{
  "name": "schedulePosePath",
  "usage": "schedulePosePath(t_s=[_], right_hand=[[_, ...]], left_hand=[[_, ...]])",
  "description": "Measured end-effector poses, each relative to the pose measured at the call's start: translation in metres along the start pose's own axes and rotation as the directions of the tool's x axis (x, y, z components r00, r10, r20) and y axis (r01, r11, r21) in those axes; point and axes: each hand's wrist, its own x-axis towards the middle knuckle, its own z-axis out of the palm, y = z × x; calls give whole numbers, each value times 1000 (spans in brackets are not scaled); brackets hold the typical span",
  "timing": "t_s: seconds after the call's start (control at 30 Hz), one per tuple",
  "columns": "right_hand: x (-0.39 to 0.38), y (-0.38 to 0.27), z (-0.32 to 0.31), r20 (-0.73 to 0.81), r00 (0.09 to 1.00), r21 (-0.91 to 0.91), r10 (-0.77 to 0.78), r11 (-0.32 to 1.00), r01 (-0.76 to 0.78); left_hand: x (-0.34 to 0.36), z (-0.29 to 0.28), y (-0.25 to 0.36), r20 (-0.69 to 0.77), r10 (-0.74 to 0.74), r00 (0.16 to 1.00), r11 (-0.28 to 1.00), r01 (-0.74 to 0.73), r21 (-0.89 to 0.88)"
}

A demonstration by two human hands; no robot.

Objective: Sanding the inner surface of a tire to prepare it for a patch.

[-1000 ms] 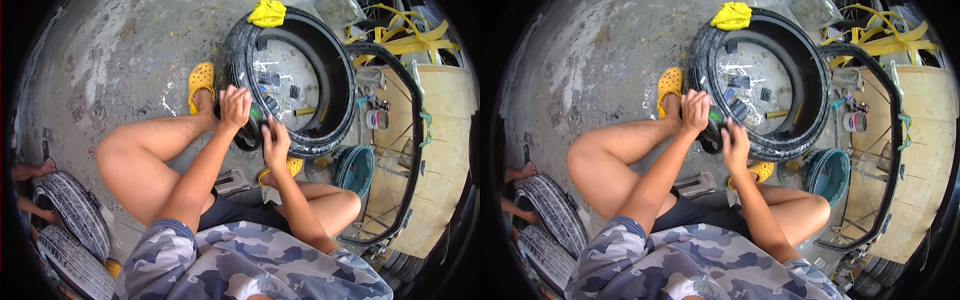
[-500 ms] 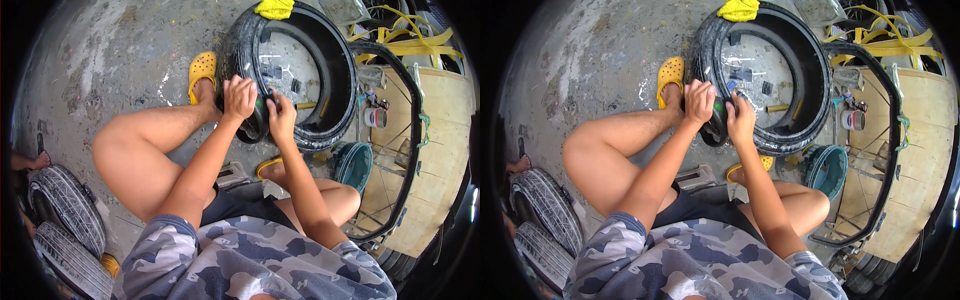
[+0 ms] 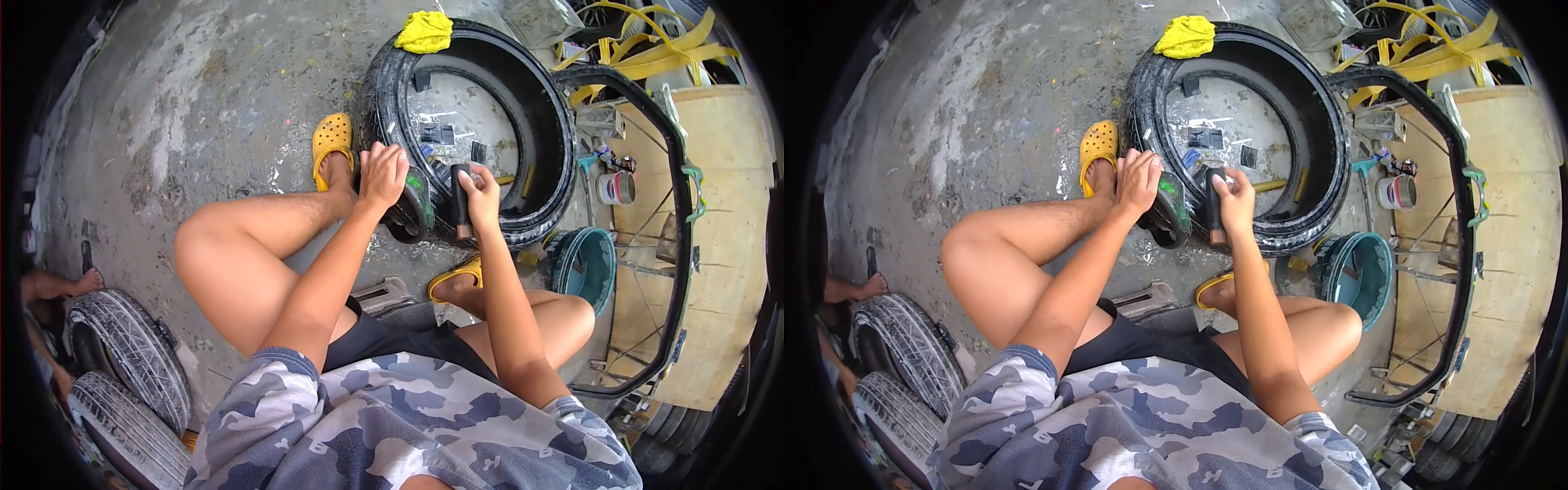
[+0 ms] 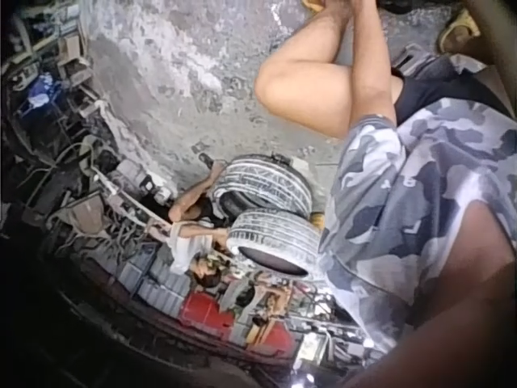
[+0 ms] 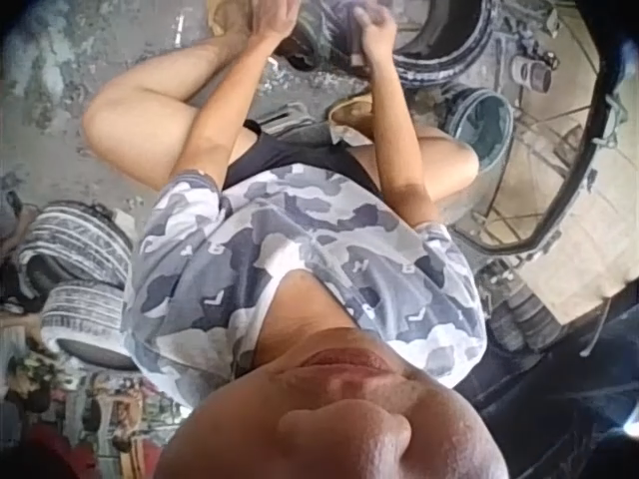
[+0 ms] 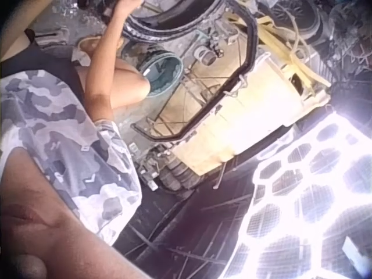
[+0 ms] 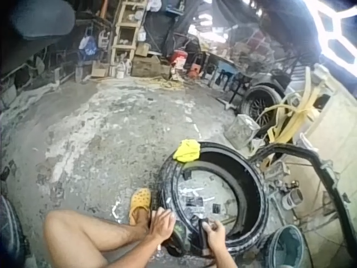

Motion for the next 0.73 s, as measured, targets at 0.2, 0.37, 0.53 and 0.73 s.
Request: schedulePosePath(t_s=[0.2, 0.37, 0.53, 0.73], right_hand=[[-58, 10, -30, -144, 969, 315, 199, 938, -146], [-65, 29, -33, -165, 981, 246, 100, 968, -58], [-54, 53, -25, -236, 972, 100, 1, 995, 23], [-59, 35, -16, -243, 970, -27, -21, 1000, 15]], left_hand=[[-24, 7, 22, 52, 71, 996, 994, -75, 75], [-25, -2, 22, 204, 82, 976, 991, -101, 86], [-19, -15, 25, 475, 213, 854, 967, -254, 23], [2, -11, 11, 614, 193, 766, 965, -262, 24]])
